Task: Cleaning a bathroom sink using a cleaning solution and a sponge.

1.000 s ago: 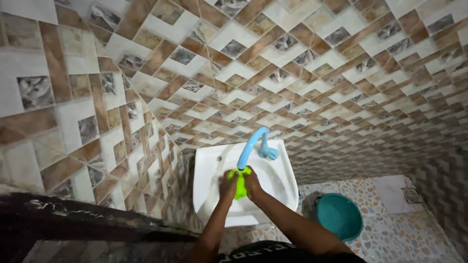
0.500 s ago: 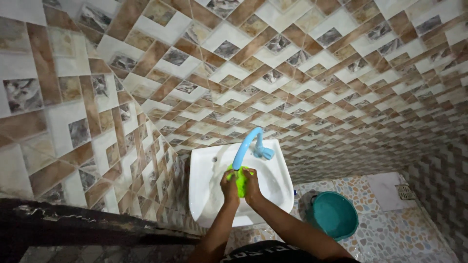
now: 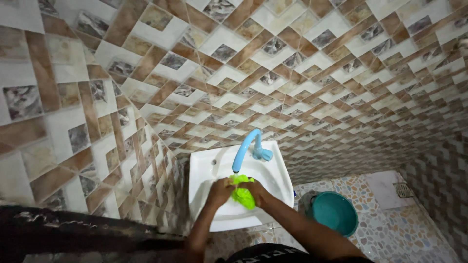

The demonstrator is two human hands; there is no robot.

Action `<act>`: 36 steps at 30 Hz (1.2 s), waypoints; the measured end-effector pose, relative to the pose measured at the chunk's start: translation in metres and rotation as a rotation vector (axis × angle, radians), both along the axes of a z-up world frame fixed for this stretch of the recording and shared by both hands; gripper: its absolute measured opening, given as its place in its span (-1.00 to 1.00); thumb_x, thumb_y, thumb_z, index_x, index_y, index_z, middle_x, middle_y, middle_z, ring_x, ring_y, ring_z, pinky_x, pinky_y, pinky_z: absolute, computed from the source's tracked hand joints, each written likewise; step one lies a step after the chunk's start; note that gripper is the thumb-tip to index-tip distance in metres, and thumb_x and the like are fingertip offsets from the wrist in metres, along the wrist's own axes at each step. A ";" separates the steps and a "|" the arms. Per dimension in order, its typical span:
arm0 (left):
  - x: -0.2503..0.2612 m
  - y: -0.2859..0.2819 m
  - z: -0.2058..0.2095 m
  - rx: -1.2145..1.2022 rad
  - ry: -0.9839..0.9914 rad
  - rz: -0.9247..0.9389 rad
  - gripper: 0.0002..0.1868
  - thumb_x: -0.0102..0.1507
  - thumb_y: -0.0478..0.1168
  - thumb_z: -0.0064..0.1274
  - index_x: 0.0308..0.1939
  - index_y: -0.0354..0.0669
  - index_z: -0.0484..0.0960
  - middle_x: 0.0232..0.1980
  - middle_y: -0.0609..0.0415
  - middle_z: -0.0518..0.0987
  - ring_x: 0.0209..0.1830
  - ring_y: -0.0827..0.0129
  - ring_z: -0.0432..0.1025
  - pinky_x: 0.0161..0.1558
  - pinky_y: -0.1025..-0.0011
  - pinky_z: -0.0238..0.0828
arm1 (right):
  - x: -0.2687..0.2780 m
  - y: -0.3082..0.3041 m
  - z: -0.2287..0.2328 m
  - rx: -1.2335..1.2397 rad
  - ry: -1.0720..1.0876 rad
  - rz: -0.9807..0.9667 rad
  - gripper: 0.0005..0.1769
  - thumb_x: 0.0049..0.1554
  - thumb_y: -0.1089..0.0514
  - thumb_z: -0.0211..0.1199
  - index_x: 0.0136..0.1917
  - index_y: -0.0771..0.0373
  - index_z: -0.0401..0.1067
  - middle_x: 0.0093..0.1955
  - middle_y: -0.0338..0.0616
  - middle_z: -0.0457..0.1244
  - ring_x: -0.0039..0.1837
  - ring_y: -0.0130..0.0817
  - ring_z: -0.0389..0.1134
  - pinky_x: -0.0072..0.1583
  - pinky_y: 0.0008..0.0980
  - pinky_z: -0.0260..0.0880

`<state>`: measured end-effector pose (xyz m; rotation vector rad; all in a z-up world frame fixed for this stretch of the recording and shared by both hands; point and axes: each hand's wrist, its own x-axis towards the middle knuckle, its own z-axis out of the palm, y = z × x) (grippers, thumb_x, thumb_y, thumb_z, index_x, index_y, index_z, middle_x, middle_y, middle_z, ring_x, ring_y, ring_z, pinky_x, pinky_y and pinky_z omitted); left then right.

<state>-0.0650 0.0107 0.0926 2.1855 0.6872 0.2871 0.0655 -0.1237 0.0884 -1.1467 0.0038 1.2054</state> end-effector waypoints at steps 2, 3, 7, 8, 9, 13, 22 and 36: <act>-0.010 0.018 0.003 -0.213 0.063 0.007 -0.66 0.28 -0.03 0.04 -0.14 -0.18 0.78 -0.31 -0.09 0.77 -0.30 0.24 0.71 -0.19 0.29 0.60 | 0.009 -0.008 0.012 -0.050 -0.257 0.202 -0.54 -0.07 0.31 0.40 0.12 0.23 0.43 -0.05 -0.04 0.40 -0.07 -0.16 0.45 -0.05 -0.21 0.52; -0.012 0.017 0.021 -0.212 0.058 0.014 -0.66 0.28 -0.03 0.04 -0.14 -0.18 0.78 -0.31 -0.09 0.77 -0.30 0.24 0.71 -0.19 0.29 0.60 | 0.016 -0.012 0.033 -0.049 -0.262 0.209 -0.54 -0.07 0.31 0.40 0.12 0.23 0.43 -0.05 -0.04 0.40 -0.07 -0.16 0.45 -0.05 -0.21 0.52; -0.008 0.013 0.033 -0.201 -0.095 0.031 -0.71 0.25 -0.06 0.18 -0.17 -0.23 0.71 -0.24 -0.06 0.76 -0.23 0.33 0.66 -0.16 0.36 0.54 | 0.029 -0.028 0.154 -0.217 -0.984 0.504 -0.41 -0.18 0.15 0.56 0.13 0.11 0.44 -0.05 -0.10 0.43 -0.04 -0.27 0.47 0.02 -0.25 0.50; -0.002 0.012 0.023 -0.230 -0.306 0.047 -0.73 0.18 -0.12 0.21 -0.12 -0.18 0.67 -0.19 0.00 0.76 -0.16 0.40 0.67 -0.13 0.40 0.57 | 0.029 -0.031 0.193 -0.290 -1.150 0.555 -0.36 -0.20 0.07 0.59 0.15 0.06 0.43 -0.03 -0.14 0.43 -0.02 -0.32 0.47 0.06 -0.25 0.49; 0.001 0.003 0.052 -0.233 -0.306 0.047 -0.73 0.18 -0.12 0.21 -0.12 -0.18 0.67 -0.19 0.00 0.76 -0.16 0.40 0.67 -0.13 0.40 0.57 | 0.028 -0.029 0.212 -0.293 -1.149 0.556 -0.36 -0.20 0.07 0.59 0.15 0.06 0.43 -0.03 -0.14 0.43 -0.02 -0.32 0.47 0.06 -0.25 0.49; 0.021 -0.008 0.093 -0.191 -0.163 0.103 -0.63 0.14 -0.16 0.33 -0.02 -0.19 0.66 -0.16 0.00 0.71 -0.14 0.29 0.59 -0.11 0.30 0.53 | 0.008 -0.015 0.281 -0.106 -1.562 0.440 -0.26 -0.23 0.00 0.58 0.22 0.08 0.45 0.04 -0.02 0.42 0.04 -0.07 0.47 0.08 -0.13 0.46; 0.050 -0.006 0.070 -0.486 -0.314 0.092 -0.62 0.22 -0.18 0.25 0.07 -0.23 0.61 -0.11 0.16 0.67 -0.14 0.40 0.54 -0.08 0.32 0.49 | 0.030 0.037 0.234 -0.283 -1.850 0.456 -0.35 -0.08 -0.17 0.46 0.22 0.11 0.50 -0.12 0.09 0.41 -0.05 0.08 0.46 0.01 0.03 0.46; 0.054 -0.029 0.133 -0.199 -0.167 0.086 -0.75 0.29 -0.12 0.19 -0.21 -0.22 0.51 -0.48 0.01 0.64 -0.49 0.35 0.58 -0.36 0.32 0.47 | 0.158 0.059 0.134 0.089 -1.102 -0.260 -0.60 -0.01 -0.04 0.34 -0.11 0.37 0.58 -0.24 0.05 0.44 -0.23 -0.11 0.48 -0.15 -0.18 0.47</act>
